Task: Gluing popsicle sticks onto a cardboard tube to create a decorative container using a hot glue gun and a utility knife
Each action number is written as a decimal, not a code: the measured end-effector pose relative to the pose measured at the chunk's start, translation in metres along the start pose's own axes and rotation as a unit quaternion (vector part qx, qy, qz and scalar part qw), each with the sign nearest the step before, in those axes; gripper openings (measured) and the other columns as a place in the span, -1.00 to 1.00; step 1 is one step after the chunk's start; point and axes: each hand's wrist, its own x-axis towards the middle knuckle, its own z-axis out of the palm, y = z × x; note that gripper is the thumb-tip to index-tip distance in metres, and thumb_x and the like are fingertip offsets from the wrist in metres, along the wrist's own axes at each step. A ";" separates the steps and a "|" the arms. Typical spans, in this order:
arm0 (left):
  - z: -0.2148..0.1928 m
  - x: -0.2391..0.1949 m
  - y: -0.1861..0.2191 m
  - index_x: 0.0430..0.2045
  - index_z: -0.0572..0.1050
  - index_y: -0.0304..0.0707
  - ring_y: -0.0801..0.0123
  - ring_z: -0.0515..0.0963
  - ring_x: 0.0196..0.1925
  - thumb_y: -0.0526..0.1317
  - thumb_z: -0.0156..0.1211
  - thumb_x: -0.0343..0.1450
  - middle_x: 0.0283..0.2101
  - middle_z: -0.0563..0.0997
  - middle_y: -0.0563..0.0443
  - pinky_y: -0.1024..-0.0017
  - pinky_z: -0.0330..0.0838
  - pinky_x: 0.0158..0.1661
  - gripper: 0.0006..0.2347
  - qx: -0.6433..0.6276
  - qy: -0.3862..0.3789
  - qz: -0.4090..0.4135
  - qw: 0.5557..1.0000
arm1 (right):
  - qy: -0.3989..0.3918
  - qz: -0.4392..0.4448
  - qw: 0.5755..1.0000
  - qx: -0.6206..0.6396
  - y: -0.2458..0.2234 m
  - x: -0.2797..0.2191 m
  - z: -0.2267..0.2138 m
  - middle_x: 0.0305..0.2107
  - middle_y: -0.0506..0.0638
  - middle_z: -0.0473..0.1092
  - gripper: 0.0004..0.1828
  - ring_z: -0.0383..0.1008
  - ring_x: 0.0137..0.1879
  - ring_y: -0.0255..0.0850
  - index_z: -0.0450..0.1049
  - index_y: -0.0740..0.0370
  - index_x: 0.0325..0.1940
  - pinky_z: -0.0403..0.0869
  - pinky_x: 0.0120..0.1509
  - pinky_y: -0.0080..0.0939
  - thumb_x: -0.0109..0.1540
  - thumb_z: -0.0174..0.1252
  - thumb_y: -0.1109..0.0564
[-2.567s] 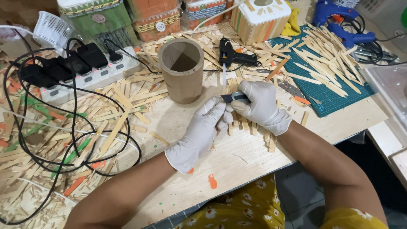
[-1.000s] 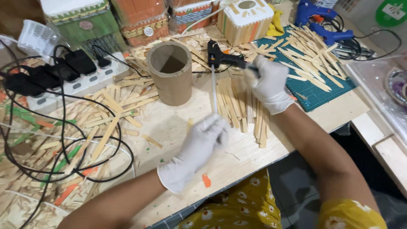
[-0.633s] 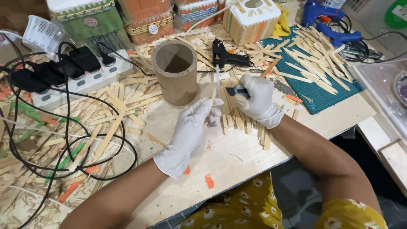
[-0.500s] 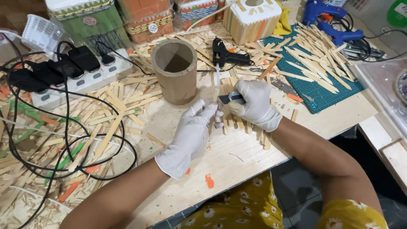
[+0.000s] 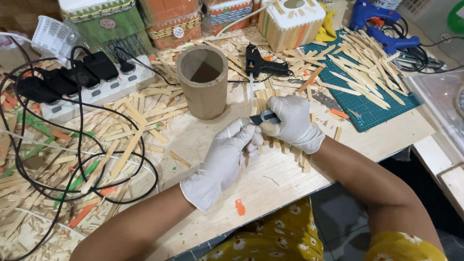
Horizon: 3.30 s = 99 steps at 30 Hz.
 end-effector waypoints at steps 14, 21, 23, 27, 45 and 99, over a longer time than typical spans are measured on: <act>0.016 -0.044 0.012 -0.30 0.58 -0.29 0.55 0.42 -0.54 -0.29 0.10 0.53 -0.48 0.60 -0.04 0.65 0.32 -0.49 -0.89 0.135 -0.068 -0.016 0.988 | 0.078 0.142 0.976 -0.142 0.080 -0.005 -0.016 -0.66 0.00 0.28 -0.67 0.31 -0.55 -0.04 0.38 0.14 -0.34 0.30 -0.41 -0.17 0.38 0.11 -0.09; 0.017 -0.024 0.006 -0.40 0.61 -0.32 0.47 0.60 -0.44 -0.33 0.26 0.44 -0.45 0.68 -0.14 0.52 0.60 -0.29 -0.95 0.129 0.023 0.111 0.985 | 0.041 0.124 0.977 -0.168 0.063 -0.008 -0.002 -0.68 -0.08 0.30 -0.58 0.53 -0.43 -0.03 0.34 -0.07 -0.36 0.40 -0.32 -0.20 0.28 0.26 -0.34; 0.017 -0.025 0.009 -0.40 0.62 -0.35 0.48 0.60 -0.41 -0.36 0.28 0.42 -0.42 0.69 -0.15 0.52 0.61 -0.25 -0.96 0.120 0.037 0.109 0.986 | 0.031 0.125 0.976 -0.173 0.067 -0.010 -0.002 -0.68 -0.11 0.30 -0.59 0.53 -0.44 -0.07 0.35 -0.10 -0.36 0.40 -0.31 -0.23 0.28 0.25 -0.34; 0.008 -0.021 0.006 -0.41 0.68 -0.31 0.53 0.56 -0.32 -0.34 0.42 0.33 -0.38 0.68 -0.11 0.46 0.60 -0.23 -0.94 0.162 0.067 0.131 0.976 | 0.021 0.108 0.981 -0.159 0.060 -0.007 0.000 -0.66 -0.05 0.33 -0.58 0.55 -0.41 -0.01 0.37 -0.04 -0.33 0.43 -0.30 -0.17 0.30 0.22 -0.35; -0.033 -0.002 0.097 -0.45 0.71 -0.18 0.30 0.57 -0.53 -0.26 0.24 0.26 -0.54 0.70 0.08 0.41 0.49 -0.33 -0.87 0.753 -0.068 -0.017 0.654 | 0.103 0.084 0.977 -0.166 0.059 0.001 -0.024 -0.70 -0.11 0.07 -0.30 0.04 -0.63 -0.22 0.25 0.22 -0.46 0.15 -0.47 -0.19 0.51 -0.10 -0.37; 0.063 0.039 -0.076 0.37 0.21 0.32 -0.27 -0.10 0.54 0.23 0.23 0.31 0.54 -0.02 0.02 -0.46 -0.24 0.34 -0.33 0.759 -0.276 0.385 0.447 | 0.206 0.176 0.958 -0.094 0.077 0.010 -0.054 -0.67 -0.07 0.20 -0.58 0.05 -0.57 -0.24 0.43 0.33 -0.31 0.16 -0.46 -0.22 0.44 0.01 -0.06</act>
